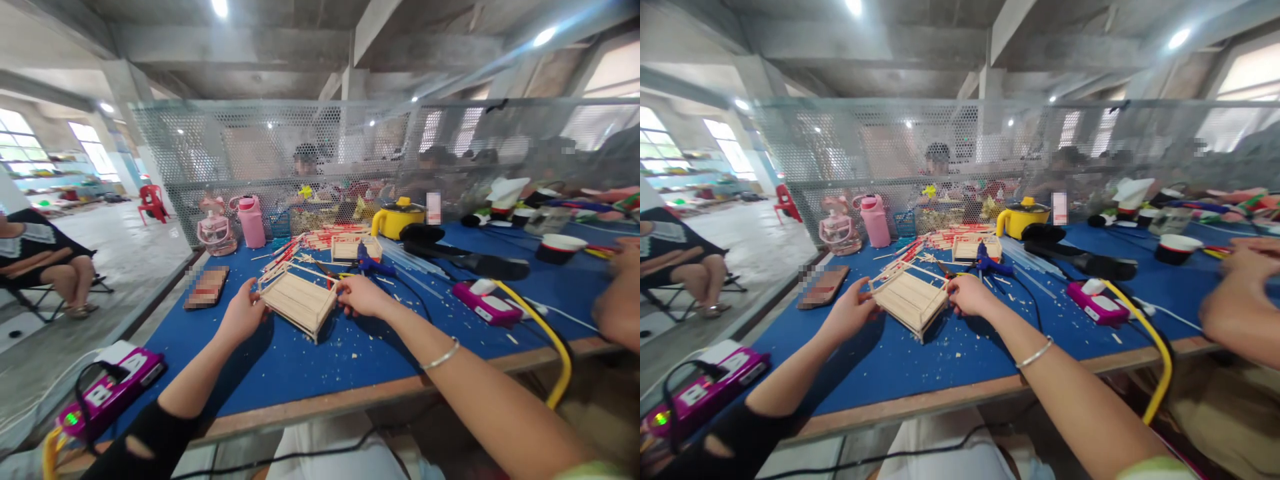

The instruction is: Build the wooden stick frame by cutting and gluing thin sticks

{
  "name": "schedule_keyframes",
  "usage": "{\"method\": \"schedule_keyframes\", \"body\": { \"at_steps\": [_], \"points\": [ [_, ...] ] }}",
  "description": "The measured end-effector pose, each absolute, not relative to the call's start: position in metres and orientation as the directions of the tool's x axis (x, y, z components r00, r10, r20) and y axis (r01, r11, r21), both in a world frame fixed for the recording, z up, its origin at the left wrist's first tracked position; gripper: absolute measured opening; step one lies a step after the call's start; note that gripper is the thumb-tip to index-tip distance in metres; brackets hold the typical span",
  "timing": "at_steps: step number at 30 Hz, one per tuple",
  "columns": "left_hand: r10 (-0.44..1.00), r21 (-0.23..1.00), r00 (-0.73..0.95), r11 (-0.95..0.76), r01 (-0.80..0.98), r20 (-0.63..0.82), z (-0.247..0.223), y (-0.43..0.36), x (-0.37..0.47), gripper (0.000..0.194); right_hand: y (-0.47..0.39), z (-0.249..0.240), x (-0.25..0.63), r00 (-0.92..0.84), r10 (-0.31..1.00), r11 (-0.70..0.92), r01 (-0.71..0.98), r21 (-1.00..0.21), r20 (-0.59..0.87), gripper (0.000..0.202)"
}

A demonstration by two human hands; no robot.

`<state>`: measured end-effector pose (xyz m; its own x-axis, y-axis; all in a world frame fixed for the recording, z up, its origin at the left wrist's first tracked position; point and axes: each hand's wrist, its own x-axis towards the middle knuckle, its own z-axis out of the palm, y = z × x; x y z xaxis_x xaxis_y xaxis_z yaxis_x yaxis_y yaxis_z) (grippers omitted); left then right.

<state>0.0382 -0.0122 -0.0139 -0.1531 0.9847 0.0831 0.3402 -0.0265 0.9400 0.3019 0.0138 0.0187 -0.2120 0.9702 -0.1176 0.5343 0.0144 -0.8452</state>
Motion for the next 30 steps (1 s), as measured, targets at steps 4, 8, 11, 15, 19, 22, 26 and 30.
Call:
{"method": "schedule_keyframes", "body": {
  "at_steps": [4, 8, 11, 15, 19, 22, 26, 30],
  "points": [
    [0.984, 0.946, -0.176, 0.052, 0.319, 0.005, -0.01, -0.052, 0.038, 0.067, 0.022, 0.019, 0.294, -0.245, 0.953, -0.021, 0.536, -0.844, -0.179, 0.004],
    [0.971, 0.955, -0.238, 0.091, 0.281, -0.023, -0.012, -0.071, 0.041, 0.064, 0.035, 0.007, 0.284, -0.279, 0.931, -0.064, 0.51, -0.858, -0.235, 0.026],
    [0.965, 0.961, -0.264, 0.08, 0.266, -0.007, -0.014, -0.071, 0.046, 0.067, 0.047, -0.001, 0.282, -0.301, 0.92, -0.091, 0.461, -0.883, -0.252, 0.033],
    [0.964, 0.95, -0.265, 0.068, 0.304, 0.015, -0.015, -0.071, 0.057, 0.074, 0.062, -0.006, 0.287, -0.286, 0.922, -0.131, 0.401, -0.907, -0.26, 0.032],
    [0.965, 0.953, -0.263, 0.062, 0.297, 0.019, -0.016, -0.077, 0.065, 0.079, 0.067, -0.01, 0.292, -0.264, 0.927, -0.167, 0.345, -0.924, -0.266, 0.033],
    [0.956, 0.958, -0.292, 0.066, 0.279, 0.019, -0.019, -0.081, 0.069, 0.078, 0.062, -0.009, 0.295, -0.246, 0.933, -0.184, 0.305, -0.935, -0.264, 0.033],
    [0.948, 0.956, -0.318, 0.074, 0.284, 0.021, -0.019, -0.073, 0.066, 0.076, 0.054, 0.001, 0.302, -0.173, 0.955, -0.194, 0.245, -0.95, -0.24, 0.032],
    [0.94, 0.935, -0.341, 0.107, 0.337, 0.015, -0.016, -0.068, 0.057, 0.076, 0.046, 0.015, 0.307, -0.046, 0.982, -0.179, 0.119, -0.977, -0.185, 0.034]
  ]
}}
